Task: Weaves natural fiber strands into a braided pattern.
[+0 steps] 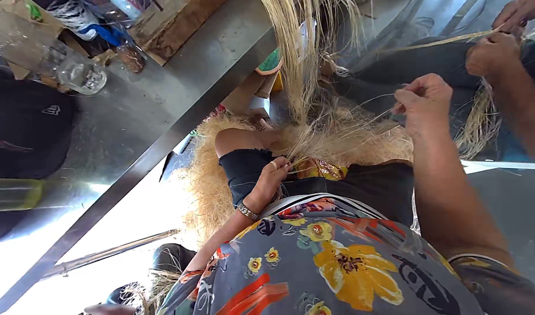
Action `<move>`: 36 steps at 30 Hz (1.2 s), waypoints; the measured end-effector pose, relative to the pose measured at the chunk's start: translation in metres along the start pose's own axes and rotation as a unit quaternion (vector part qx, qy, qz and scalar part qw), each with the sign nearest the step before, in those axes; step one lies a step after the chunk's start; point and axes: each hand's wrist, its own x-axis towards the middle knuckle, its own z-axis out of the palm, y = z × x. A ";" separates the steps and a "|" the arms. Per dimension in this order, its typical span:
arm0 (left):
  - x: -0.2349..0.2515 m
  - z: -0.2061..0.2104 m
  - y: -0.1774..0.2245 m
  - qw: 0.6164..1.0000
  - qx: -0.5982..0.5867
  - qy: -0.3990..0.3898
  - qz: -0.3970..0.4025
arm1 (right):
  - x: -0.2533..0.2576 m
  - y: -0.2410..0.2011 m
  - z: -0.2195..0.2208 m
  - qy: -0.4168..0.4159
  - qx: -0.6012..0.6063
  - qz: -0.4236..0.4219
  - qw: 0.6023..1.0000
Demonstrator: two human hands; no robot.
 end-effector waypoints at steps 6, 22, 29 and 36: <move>0.008 -0.013 0.013 0.987 -0.134 0.083 -0.027 | 0.002 -0.020 -0.042 0.140 -0.041 -0.208 0.967; 0.016 0.005 0.049 0.903 -0.383 -0.192 -0.030 | -0.112 -0.026 0.137 -0.497 0.250 0.042 0.830; 0.014 -0.001 0.037 0.864 -0.453 -0.220 -0.004 | -0.095 -0.041 0.119 -0.387 0.307 0.034 0.869; -0.001 -0.015 0.025 0.950 -0.305 -0.062 -0.034 | -0.026 -0.051 0.059 -0.148 0.259 0.013 0.954</move>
